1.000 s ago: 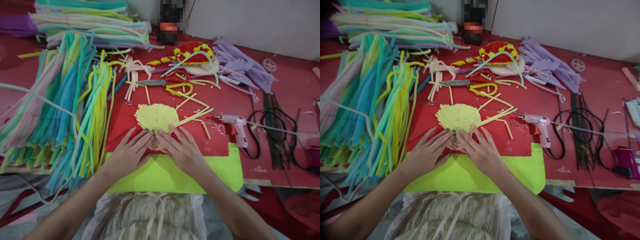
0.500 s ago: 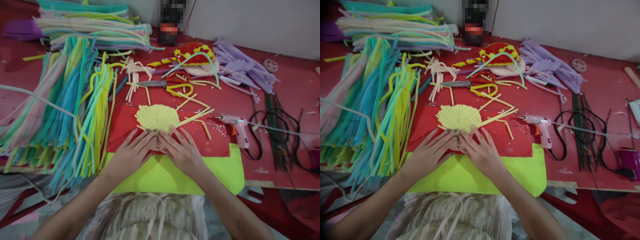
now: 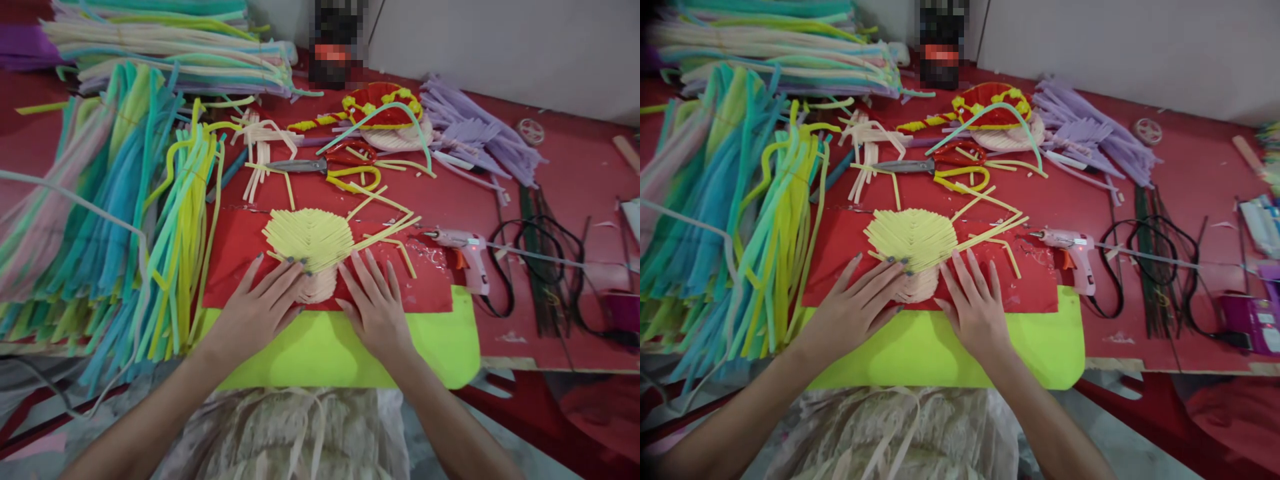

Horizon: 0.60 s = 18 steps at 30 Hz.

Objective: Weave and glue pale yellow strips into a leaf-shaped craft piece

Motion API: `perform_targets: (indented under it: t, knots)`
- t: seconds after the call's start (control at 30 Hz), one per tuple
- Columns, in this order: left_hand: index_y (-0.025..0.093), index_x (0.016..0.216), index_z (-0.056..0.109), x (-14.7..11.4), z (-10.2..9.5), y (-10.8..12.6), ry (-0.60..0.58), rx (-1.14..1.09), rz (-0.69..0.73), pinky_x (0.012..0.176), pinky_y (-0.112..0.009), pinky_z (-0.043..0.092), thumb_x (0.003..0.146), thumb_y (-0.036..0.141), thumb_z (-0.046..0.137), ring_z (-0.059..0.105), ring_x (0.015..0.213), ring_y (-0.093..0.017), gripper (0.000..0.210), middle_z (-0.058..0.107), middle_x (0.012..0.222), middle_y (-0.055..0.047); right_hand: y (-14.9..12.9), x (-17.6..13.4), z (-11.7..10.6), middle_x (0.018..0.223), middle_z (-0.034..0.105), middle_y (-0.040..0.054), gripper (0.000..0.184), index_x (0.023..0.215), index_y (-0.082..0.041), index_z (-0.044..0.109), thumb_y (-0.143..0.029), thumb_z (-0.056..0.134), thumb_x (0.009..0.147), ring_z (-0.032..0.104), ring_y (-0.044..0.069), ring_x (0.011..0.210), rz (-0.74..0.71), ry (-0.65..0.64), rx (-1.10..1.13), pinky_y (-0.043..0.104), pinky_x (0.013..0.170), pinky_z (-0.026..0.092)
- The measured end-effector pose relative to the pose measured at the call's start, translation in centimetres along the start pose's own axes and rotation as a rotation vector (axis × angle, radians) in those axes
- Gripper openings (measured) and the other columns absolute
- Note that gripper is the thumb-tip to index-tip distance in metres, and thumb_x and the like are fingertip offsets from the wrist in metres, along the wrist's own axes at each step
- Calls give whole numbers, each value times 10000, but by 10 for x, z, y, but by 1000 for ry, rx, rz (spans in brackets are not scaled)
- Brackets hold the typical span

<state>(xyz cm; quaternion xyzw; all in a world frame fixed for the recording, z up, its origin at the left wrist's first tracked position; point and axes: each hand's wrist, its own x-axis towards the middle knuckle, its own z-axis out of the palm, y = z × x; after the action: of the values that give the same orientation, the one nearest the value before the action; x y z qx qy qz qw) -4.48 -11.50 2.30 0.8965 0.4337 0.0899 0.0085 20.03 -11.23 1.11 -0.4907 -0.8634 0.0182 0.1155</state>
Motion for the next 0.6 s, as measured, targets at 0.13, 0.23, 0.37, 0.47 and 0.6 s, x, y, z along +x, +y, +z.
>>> perform_targets:
  t: [0.13, 0.23, 0.37, 0.47, 0.6]
  knots:
    - [163, 1404, 488, 5, 2, 5, 0, -19, 6, 1216, -514, 202, 982, 301, 444, 448, 1375, -246, 445, 473, 1496, -77, -1, 2, 1, 1558, 364, 96, 597, 1528, -192, 281, -375, 459, 989, 244, 269, 1484, 15, -23, 13, 560, 1202, 234]
    - [157, 1438, 442, 9, 6, 9, 1, -48, 16, 1215, -499, 214, 985, 309, 436, 420, 1395, -238, 478, 448, 1513, -80, -2, 2, 0, 1563, 357, 78, 596, 1535, -198, 260, -374, 443, 995, 240, 260, 1486, 19, -52, 7, 556, 1206, 221]
    - [138, 1420, 461, 12, 7, 10, 7, -54, 16, 1223, -488, 183, 991, 293, 422, 439, 1381, -230, 458, 471, 1496, -77, 0, 4, -2, 1576, 329, 59, 593, 1531, -193, 268, -384, 437, 996, 205, 260, 1496, 13, -91, -9, 562, 1213, 195]
    - [135, 1402, 480, 14, 6, 10, 9, -48, 21, 1228, -492, 157, 993, 279, 417, 464, 1360, -224, 438, 490, 1483, -74, 4, 6, -5, 1582, 313, 45, 603, 1526, -185, 281, -418, 437, 992, 179, 267, 1502, -28, -105, -29, 574, 1221, 152]
    - [140, 1372, 515, 15, 7, 10, 26, -39, 18, 1227, -493, 160, 987, 259, 436, 478, 1348, -220, 411, 511, 1466, -63, 9, 9, -7, 1582, 308, 53, 634, 1530, -178, 266, -451, 440, 985, 174, 273, 1502, -68, -122, -39, 585, 1221, 136]
